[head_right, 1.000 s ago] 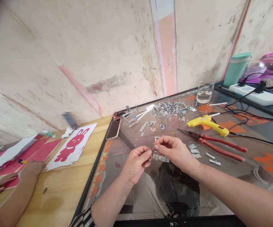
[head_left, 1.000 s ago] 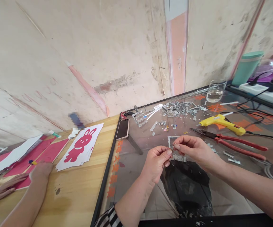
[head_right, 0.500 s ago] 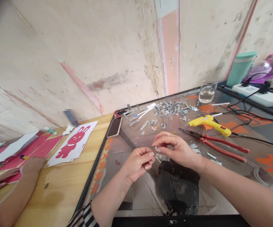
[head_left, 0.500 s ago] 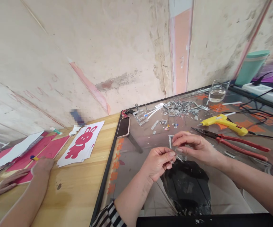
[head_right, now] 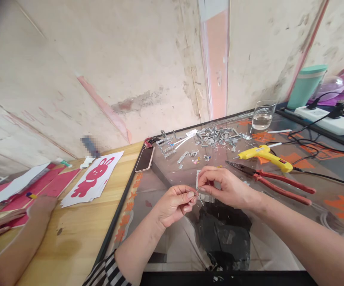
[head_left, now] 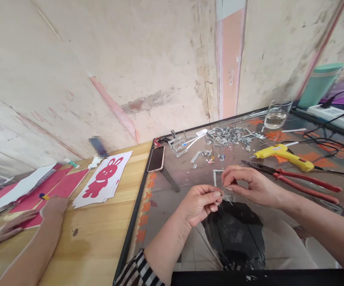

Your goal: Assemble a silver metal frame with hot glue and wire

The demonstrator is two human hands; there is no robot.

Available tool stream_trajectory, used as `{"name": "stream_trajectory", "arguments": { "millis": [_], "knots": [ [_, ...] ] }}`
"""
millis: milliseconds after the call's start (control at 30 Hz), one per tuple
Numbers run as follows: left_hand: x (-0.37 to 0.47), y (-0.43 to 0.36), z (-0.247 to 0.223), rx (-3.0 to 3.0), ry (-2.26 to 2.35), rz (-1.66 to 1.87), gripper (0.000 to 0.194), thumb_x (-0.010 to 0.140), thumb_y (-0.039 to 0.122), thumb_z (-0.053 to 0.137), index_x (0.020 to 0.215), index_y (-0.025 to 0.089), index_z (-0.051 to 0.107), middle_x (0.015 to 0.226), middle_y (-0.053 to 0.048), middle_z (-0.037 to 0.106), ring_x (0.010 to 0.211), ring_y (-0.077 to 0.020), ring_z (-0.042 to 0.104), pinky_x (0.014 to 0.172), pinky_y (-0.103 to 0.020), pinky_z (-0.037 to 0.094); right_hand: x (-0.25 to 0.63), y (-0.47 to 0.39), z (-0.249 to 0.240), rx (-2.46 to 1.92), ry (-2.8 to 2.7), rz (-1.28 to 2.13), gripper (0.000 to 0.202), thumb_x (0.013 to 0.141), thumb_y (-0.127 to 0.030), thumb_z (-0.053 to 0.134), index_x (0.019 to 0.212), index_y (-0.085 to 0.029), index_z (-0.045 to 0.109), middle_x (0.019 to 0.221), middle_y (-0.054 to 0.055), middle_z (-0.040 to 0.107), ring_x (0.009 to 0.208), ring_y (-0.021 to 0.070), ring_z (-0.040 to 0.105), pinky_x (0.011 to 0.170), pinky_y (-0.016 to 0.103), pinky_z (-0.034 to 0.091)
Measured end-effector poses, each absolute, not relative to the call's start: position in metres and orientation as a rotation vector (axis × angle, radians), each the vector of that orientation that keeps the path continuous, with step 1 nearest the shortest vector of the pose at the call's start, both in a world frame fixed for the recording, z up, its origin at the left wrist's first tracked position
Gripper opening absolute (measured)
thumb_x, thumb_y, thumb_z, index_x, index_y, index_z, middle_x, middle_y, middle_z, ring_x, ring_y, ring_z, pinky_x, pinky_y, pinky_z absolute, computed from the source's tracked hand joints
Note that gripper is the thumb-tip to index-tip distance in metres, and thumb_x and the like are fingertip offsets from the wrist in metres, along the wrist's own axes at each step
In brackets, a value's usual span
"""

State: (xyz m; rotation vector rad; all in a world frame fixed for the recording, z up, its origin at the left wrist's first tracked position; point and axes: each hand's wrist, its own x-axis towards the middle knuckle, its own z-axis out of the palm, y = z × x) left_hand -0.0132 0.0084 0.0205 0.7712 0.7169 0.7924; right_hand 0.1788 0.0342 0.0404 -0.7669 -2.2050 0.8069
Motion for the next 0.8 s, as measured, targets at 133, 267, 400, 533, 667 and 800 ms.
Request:
{"name": "stream_trajectory", "arguments": {
  "millis": [133, 267, 400, 533, 667, 800],
  "knots": [
    [-0.013, 0.009, 0.018, 0.753, 0.719, 0.789, 0.022, 0.061, 0.026, 0.074, 0.069, 0.009, 0.063, 0.058, -0.002, 0.05, 0.052, -0.0054, 0.041, 0.045, -0.02, 0.021, 0.178, 0.033, 0.042, -0.77, -2.21, 0.811, 0.016, 0.083, -0.029, 0.047, 0.074, -0.02, 0.056, 0.084, 0.005, 0.058, 0.076, 0.0144, 0.054, 0.071, 0.028, 0.042],
    [-0.013, 0.008, 0.02, 0.754, 0.731, 0.761, 0.025, 0.059, 0.028, 0.076, 0.063, 0.01, 0.059, 0.057, -0.002, 0.05, 0.051, -0.0055, 0.04, 0.045, -0.02, 0.02, 0.178, 0.031, 0.043, -0.745, -2.225, 0.841, 0.011, 0.081, -0.027, 0.051, 0.078, -0.02, 0.058, 0.09, 0.006, 0.057, 0.078, 0.0146, 0.054, 0.074, 0.029, 0.042],
    [-0.012, 0.007, 0.021, 0.765, 0.751, 0.757, 0.026, 0.057, 0.029, 0.077, 0.063, 0.01, 0.059, 0.056, -0.001, 0.049, 0.051, -0.0058, 0.04, 0.046, -0.021, 0.019, 0.176, 0.031, 0.041, -0.71, -2.234, 0.843, 0.014, 0.082, -0.028, 0.05, 0.075, -0.02, 0.059, 0.082, 0.005, 0.057, 0.073, 0.0135, 0.053, 0.069, 0.027, 0.043],
    [-0.013, 0.007, 0.02, 0.711, 0.709, 0.771, 0.022, 0.06, 0.026, 0.074, 0.069, 0.01, 0.061, 0.058, -0.001, 0.049, 0.053, -0.0062, 0.04, 0.048, -0.021, 0.021, 0.174, 0.031, 0.036, -0.726, -2.205, 0.756, 0.015, 0.083, -0.026, 0.047, 0.075, -0.02, 0.058, 0.081, 0.005, 0.057, 0.071, 0.0126, 0.053, 0.065, 0.025, 0.042],
    [-0.014, 0.008, 0.019, 0.648, 0.645, 0.774, 0.017, 0.063, 0.021, 0.072, 0.07, 0.009, 0.062, 0.061, -0.002, 0.049, 0.055, -0.0066, 0.042, 0.049, -0.021, 0.022, 0.175, 0.03, 0.032, -0.711, -2.222, 0.595, 0.012, 0.084, -0.023, 0.046, 0.08, -0.021, 0.058, 0.086, 0.006, 0.058, 0.077, 0.0134, 0.055, 0.068, 0.025, 0.043],
    [-0.014, 0.009, 0.019, 0.628, 0.678, 0.796, 0.019, 0.062, 0.022, 0.074, 0.07, 0.009, 0.062, 0.061, -0.002, 0.05, 0.055, -0.0063, 0.043, 0.049, -0.021, 0.023, 0.175, 0.03, 0.028, -0.71, -2.239, 0.497, 0.013, 0.083, -0.021, 0.045, 0.083, -0.022, 0.058, 0.085, 0.006, 0.059, 0.078, 0.0147, 0.056, 0.069, 0.026, 0.045]
  ]
}}
